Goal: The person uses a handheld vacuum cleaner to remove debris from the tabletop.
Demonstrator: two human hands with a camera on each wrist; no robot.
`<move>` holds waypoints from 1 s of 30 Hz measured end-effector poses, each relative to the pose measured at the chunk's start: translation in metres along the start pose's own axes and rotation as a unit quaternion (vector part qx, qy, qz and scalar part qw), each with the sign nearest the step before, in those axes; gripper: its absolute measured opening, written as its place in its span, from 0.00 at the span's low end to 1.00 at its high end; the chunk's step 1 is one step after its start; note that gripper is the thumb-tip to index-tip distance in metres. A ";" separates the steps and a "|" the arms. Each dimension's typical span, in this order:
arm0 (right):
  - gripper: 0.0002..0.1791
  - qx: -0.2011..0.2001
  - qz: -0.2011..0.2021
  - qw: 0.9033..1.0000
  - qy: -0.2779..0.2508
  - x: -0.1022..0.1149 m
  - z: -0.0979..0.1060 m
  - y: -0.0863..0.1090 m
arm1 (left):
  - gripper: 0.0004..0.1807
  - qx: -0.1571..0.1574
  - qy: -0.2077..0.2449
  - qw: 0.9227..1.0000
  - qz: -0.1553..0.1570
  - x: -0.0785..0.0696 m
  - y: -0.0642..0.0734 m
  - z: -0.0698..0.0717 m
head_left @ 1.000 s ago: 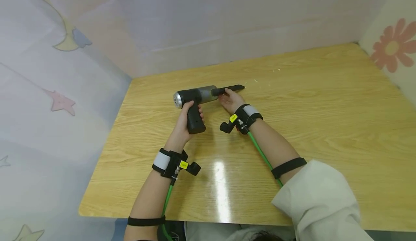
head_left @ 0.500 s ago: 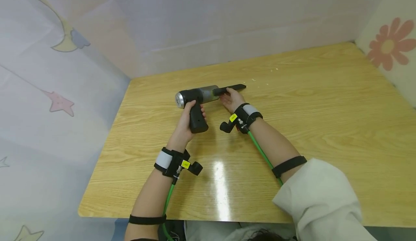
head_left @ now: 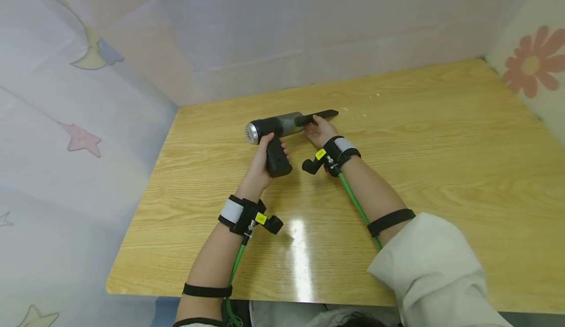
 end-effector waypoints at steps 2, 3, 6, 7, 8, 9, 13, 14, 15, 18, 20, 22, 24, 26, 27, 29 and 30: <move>0.14 -0.006 0.003 1.000 0.000 0.003 0.003 -0.007 | 0.15 0.003 0.001 1.000 0.003 0.001 -0.002 -0.002; 0.13 -0.001 0.003 1.000 -0.001 0.004 0.006 -0.014 | 0.15 0.004 0.001 1.000 0.004 0.001 -0.003 -0.004; 0.12 0.013 -0.003 1.000 -0.005 0.008 0.017 -0.042 | 0.15 0.005 0.002 1.000 0.005 0.003 -0.005 -0.008; 0.13 0.015 -0.002 1.000 -0.005 0.009 0.020 -0.050 | 0.15 0.005 0.003 1.000 0.006 0.004 -0.006 -0.009; 0.13 0.017 -0.005 1.000 -0.007 0.010 0.023 -0.058 | 0.15 0.004 0.004 1.000 0.005 0.004 -0.007 -0.011; 0.13 0.021 -0.005 1.000 -0.010 0.011 0.027 -0.068 | 0.15 0.005 0.004 1.000 0.005 0.005 -0.008 -0.012; 0.15 0.023 0.001 1.000 -0.003 0.014 0.029 -0.064 | 0.14 0.006 0.009 1.000 0.005 0.008 -0.010 -0.015; 0.15 0.018 0.003 1.000 -0.002 0.015 0.026 -0.053 | 0.14 0.007 0.008 1.000 0.004 0.009 -0.010 -0.015; 0.15 0.017 0.002 1.000 0.002 0.017 0.022 -0.037 | 0.14 0.007 0.010 1.000 0.004 0.009 -0.010 -0.015; 0.18 0.010 0.002 1.000 0.007 0.018 0.011 0.005 | 0.14 0.005 0.010 1.000 0.002 0.009 -0.009 -0.012; 0.19 0.014 0.003 1.000 0.003 0.017 0.007 0.023 | 0.14 0.004 0.010 1.000 0.004 0.008 -0.007 -0.008; 0.19 0.018 0.001 1.000 -0.007 0.015 0.006 0.029 | 0.14 0.002 0.008 1.000 0.009 0.006 -0.004 -0.004; 0.20 0.021 -0.004 1.000 -0.007 0.013 0.005 0.039 | 0.15 0.001 0.007 1.000 0.016 0.005 -0.001 -0.001; 0.21 0.020 -0.001 1.000 -0.002 0.011 0.004 0.047 | 0.16 0.000 0.003 1.000 0.021 0.003 0.001 0.003; 0.22 0.003 0.003 1.000 0.010 0.010 0.000 0.060 | 0.17 -0.001 0.002 1.000 0.024 0.003 0.003 0.004; 0.22 0.000 0.011 1.000 0.023 0.009 0.001 0.063 | 0.18 0.004 -0.001 1.000 0.027 0.002 0.005 0.006; 0.22 -0.001 0.013 1.000 0.025 0.008 0.002 0.062 | 0.18 0.007 -0.004 1.000 0.028 0.001 0.005 0.006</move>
Point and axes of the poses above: each hand's wrist, its own y-axis away from the middle knuckle, its own z-axis out of the back of the hand, x = y × z, the point moved 6 cm from there along -y, towards the middle knuckle, and after that the axes turned 7 degrees about z, right-handed, at the moved point
